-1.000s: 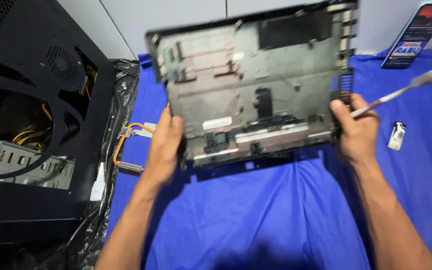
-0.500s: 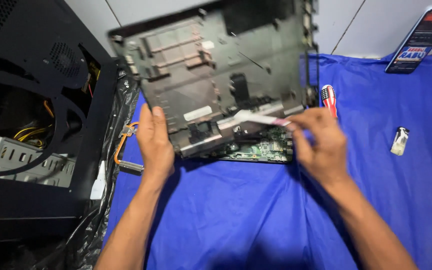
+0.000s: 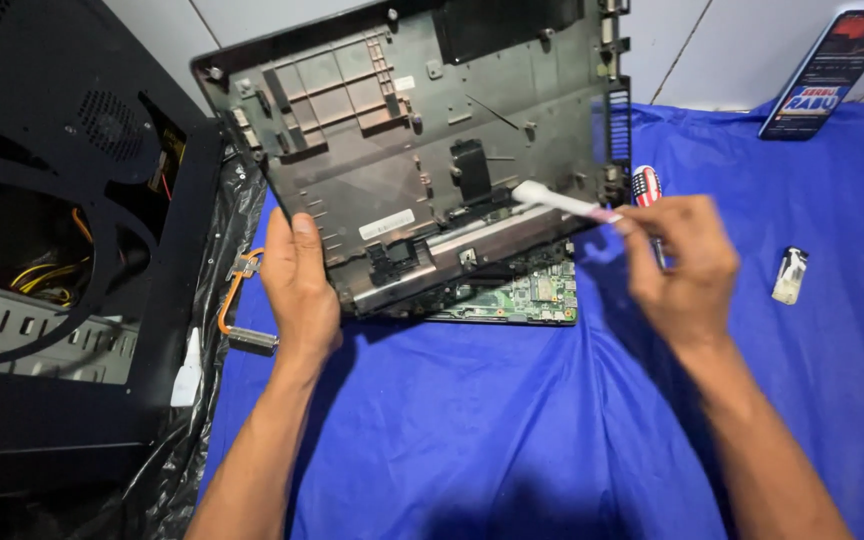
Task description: The person cleans the motherboard and the inside of the laptop case using a toothbrush, applies thermal paste to the CPU, and then replaces the back cover.
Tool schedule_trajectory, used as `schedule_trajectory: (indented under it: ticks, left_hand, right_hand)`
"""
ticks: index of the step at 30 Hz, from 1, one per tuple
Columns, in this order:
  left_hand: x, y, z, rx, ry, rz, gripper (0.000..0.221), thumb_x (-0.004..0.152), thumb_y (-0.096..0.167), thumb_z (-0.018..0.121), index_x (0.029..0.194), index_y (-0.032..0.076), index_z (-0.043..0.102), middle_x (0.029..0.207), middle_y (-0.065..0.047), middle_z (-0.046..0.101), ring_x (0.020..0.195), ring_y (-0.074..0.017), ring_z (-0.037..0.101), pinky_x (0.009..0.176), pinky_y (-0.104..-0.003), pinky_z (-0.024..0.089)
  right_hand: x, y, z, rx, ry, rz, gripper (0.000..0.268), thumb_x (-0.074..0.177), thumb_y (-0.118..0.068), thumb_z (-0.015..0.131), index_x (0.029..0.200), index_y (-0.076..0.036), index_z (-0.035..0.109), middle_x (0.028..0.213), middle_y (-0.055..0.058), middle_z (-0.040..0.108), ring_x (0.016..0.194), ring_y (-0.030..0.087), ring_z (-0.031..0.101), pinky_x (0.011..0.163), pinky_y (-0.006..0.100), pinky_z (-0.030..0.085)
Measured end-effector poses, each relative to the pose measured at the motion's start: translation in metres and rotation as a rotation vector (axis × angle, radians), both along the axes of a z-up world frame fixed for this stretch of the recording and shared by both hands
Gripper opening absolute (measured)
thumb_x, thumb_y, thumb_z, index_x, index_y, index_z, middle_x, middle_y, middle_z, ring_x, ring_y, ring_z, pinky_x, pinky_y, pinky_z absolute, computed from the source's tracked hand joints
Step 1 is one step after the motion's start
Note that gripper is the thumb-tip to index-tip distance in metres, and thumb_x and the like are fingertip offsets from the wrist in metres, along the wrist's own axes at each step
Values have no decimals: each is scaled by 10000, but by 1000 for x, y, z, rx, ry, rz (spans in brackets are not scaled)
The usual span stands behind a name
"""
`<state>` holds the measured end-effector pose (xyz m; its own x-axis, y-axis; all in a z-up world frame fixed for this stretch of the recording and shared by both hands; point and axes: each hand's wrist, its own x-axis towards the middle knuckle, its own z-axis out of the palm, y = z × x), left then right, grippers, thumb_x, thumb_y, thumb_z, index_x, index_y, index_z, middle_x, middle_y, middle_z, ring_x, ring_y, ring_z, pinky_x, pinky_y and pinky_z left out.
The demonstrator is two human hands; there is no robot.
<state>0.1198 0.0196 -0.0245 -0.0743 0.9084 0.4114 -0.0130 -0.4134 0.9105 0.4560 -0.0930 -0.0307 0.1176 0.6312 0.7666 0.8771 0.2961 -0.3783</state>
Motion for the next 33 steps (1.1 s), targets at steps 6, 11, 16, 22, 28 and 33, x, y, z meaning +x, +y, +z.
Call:
schedule_trajectory:
  ticks: [6,11,16,22,28,33]
  left_hand:
    - [21,-7,2,-43,-60,-21,278,1126,277,440,1172,97,647,957,-32,660,903,-91,576,858,-308,570]
    - [15,-4,7,-9,-85,42,290,1127,300,445,1243,102,622,1052,-49,665,969,-104,576,936,-331,554]
    - [41,-15,-7,76,-148,100,377,1131,382,428,1347,107,568,1205,-112,644,1085,-157,592,1044,-387,506]
    - [48,-37,-30,-54,-186,-129,406,1037,213,615,1362,-11,523,1114,-204,641,987,-191,574,936,-371,438]
    - [11,-32,10,-210,-456,-526,798,839,504,793,1423,145,385,1075,-2,700,898,-10,646,748,-111,566]
    - [4,-17,12,-237,163,-509,586,999,480,500,1403,69,604,1224,-141,702,1107,-185,591,983,-402,513]
  right_hand:
    - [-45,4,-4,7,65,44,75,946,-74,828,993,-113,785,923,33,696,840,233,676,759,315,538]
    - [6,1,-7,1,72,-38,89,1052,17,779,1027,-58,738,965,105,692,885,329,653,770,391,518]
    - [-33,6,-18,-58,462,-24,248,1032,-69,716,1196,77,599,977,284,605,880,376,560,783,495,451]
    - [-62,3,-2,-259,960,155,349,913,-188,780,1183,-7,655,965,94,687,822,156,589,770,359,553]
    - [-5,6,-8,-233,1019,412,315,902,-99,762,1167,-52,599,903,74,716,807,111,719,772,275,594]
    - [10,4,-16,-421,902,373,353,833,-85,827,1123,-31,633,809,61,695,686,109,648,656,264,562]
